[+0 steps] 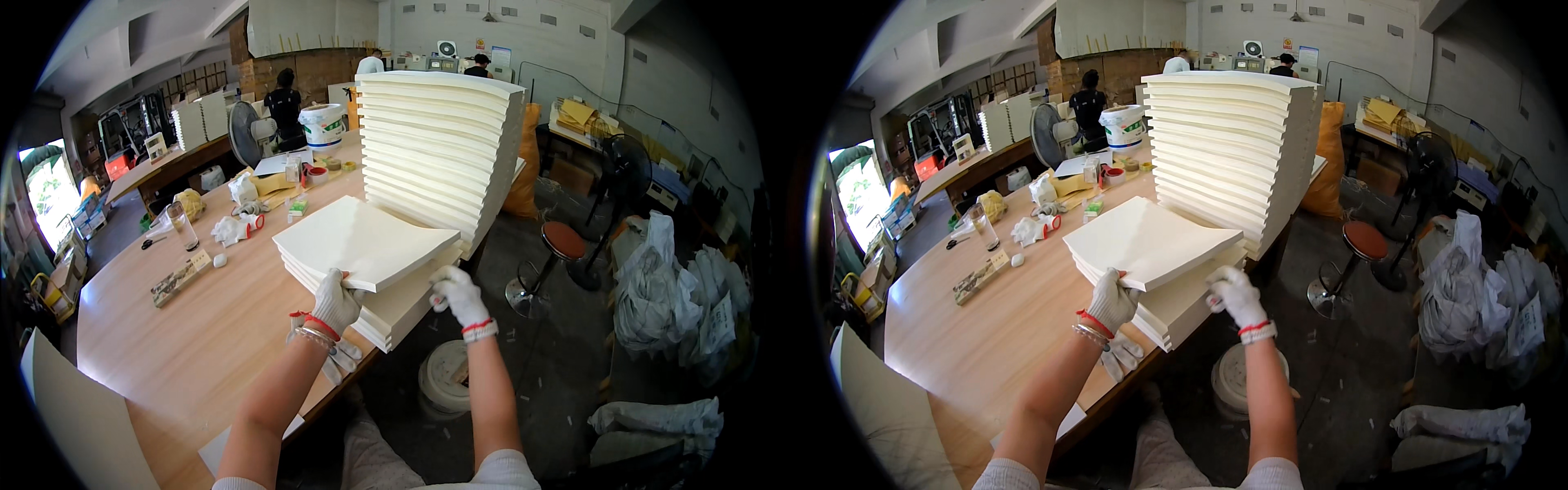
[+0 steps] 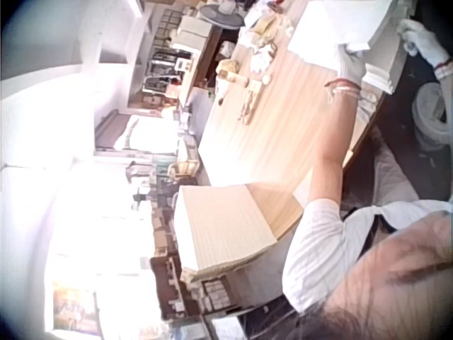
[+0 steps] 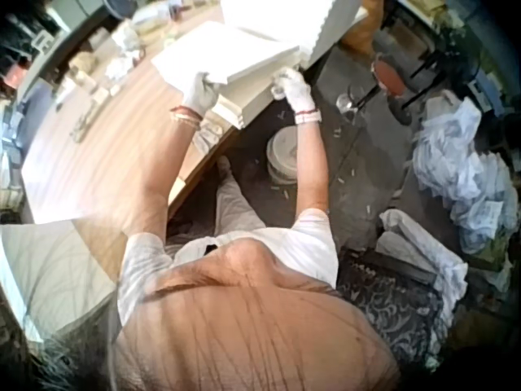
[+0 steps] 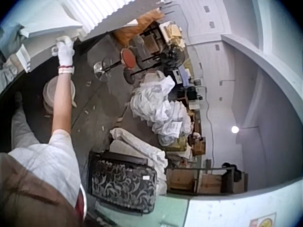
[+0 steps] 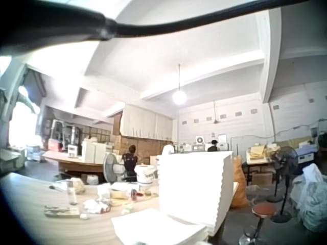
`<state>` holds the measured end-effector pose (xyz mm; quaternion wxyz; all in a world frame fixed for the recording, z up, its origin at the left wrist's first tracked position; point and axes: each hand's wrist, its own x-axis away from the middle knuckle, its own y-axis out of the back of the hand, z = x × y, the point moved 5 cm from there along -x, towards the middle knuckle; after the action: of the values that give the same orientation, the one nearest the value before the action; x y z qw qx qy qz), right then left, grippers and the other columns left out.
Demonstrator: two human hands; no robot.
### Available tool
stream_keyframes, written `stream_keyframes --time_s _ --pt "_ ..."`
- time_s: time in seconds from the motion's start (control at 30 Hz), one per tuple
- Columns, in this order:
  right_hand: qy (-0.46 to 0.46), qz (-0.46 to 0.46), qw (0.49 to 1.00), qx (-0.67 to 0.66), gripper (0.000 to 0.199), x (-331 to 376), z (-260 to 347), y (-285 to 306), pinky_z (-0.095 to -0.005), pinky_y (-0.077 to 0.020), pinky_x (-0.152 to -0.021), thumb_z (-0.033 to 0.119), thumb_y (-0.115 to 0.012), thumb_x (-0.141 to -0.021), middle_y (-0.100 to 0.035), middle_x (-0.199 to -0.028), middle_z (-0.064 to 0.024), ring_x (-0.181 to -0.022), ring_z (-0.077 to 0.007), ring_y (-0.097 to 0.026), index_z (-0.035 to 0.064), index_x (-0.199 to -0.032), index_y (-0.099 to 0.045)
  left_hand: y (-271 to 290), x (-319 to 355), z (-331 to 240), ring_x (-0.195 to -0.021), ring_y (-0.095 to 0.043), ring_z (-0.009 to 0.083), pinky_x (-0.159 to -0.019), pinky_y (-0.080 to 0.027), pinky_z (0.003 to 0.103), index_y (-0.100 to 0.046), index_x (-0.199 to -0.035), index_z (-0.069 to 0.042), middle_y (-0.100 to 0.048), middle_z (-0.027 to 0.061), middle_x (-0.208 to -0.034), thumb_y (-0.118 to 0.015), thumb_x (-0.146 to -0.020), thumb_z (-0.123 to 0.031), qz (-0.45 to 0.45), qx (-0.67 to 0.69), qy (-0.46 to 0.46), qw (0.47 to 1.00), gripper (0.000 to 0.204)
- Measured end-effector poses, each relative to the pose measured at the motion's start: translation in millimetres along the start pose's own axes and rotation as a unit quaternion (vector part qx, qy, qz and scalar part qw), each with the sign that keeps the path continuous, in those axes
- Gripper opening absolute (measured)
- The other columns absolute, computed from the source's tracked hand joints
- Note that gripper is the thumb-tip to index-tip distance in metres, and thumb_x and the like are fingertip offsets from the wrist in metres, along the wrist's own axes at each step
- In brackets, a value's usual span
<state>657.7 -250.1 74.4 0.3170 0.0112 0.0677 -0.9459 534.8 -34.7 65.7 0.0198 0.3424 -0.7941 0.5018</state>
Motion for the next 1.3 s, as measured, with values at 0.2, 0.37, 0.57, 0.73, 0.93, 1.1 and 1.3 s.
stream_keyframes --time_s 0.2,0.37,0.57,0.73,0.93,1.1,1.3 --pt "0.204 -0.252 0.887 -0.328 0.032 -23.2 -4.9 53.5 -0.0328 -0.0529 -0.067 -0.004 -0.049 -0.081 -0.059 -0.110 -0.0047 -0.077 -0.0144 -0.057 0.0095 -0.109 -0.057 -11.7 13.3 5.2 -0.111 -0.057 0.0342 -0.098 -0.052 0.047 -0.041 -0.106 0.000 -0.051 0.0170 -0.116 -0.045 -0.093 -0.008 0.002 0.022 -0.003 1.000 0.016" --pt "0.082 -0.059 0.926 -0.363 0.025 52.7 -5.2 -46.3 -0.0315 -0.0459 -0.054 0.010 -0.052 -0.090 -0.060 -0.099 -0.0065 -0.066 -0.0143 -0.055 0.0087 -0.115 -0.050 -3.2 -2.3 -2.3 -0.108 -0.057 0.0329 -0.094 -0.054 0.048 -0.042 -0.107 0.001 -0.051 0.0159 -0.114 -0.047 -0.090 -0.007 0.031 0.057 0.012 0.998 0.019" --pt "-0.007 0.075 0.944 -0.322 0.043 96.1 -14.3 -129.4 -0.0316 -0.0469 -0.058 0.015 -0.050 -0.093 -0.059 -0.096 -0.0086 -0.068 -0.0157 -0.055 0.0040 -0.134 -0.042 -18.0 2.7 -47.9 -0.098 -0.062 0.0289 -0.081 -0.058 0.042 -0.046 -0.105 -0.001 -0.057 0.0148 -0.106 -0.047 -0.092 -0.013 0.063 0.012 -0.012 0.998 0.018" --pt "-0.037 0.066 0.943 -0.324 0.046 77.5 -21.4 -167.2 -0.0301 -0.0483 -0.064 0.036 -0.051 -0.099 -0.061 -0.100 -0.0079 -0.074 -0.0150 -0.056 0.0033 -0.131 -0.050 53.8 59.6 -141.7 -0.076 -0.067 0.0277 -0.069 -0.060 0.036 -0.052 -0.097 0.001 -0.065 0.0163 -0.091 -0.049 -0.092 -0.021 0.149 -0.054 0.048 0.986 0.023" --pt "-0.247 0.395 0.829 -0.309 0.058 52.9 -17.8 -227.7 -0.0396 -0.0499 -0.091 0.046 -0.044 -0.098 -0.061 -0.123 -0.0145 -0.107 -0.0266 -0.061 -0.0027 -0.129 -0.050 222.4 210.6 -216.7 -0.077 -0.070 0.0273 -0.072 -0.060 0.038 -0.057 -0.105 0.006 -0.067 0.0170 -0.089 -0.055 -0.087 -0.021 -0.074 -0.195 -0.101 0.973 0.033" --pt "-0.156 0.406 0.899 0.050 0.034 52.6 -98.4 -307.4 -0.0254 -0.0499 -0.080 0.020 -0.067 -0.089 -0.068 -0.099 -0.0091 -0.089 -0.0127 -0.064 -0.0065 -0.109 -0.064 322.2 260.8 -205.2 -0.096 -0.067 0.0254 -0.081 -0.059 0.037 -0.049 -0.125 0.004 -0.063 0.0165 -0.114 -0.052 -0.088 -0.008 -0.073 -0.190 -0.110 0.973 0.039" --pt "-0.169 0.407 0.895 0.071 0.032 57.7 -132.2 -355.2 -0.0230 -0.0499 -0.076 0.016 -0.066 -0.091 -0.069 -0.099 -0.0055 -0.086 -0.0086 -0.062 -0.0071 -0.113 -0.063 375.0 274.4 -219.8 -0.079 -0.066 0.0163 -0.065 -0.056 0.029 -0.053 -0.119 0.003 -0.065 0.0110 -0.101 -0.062 -0.087 -0.009 -0.142 -0.310 -0.121 0.932 0.035"
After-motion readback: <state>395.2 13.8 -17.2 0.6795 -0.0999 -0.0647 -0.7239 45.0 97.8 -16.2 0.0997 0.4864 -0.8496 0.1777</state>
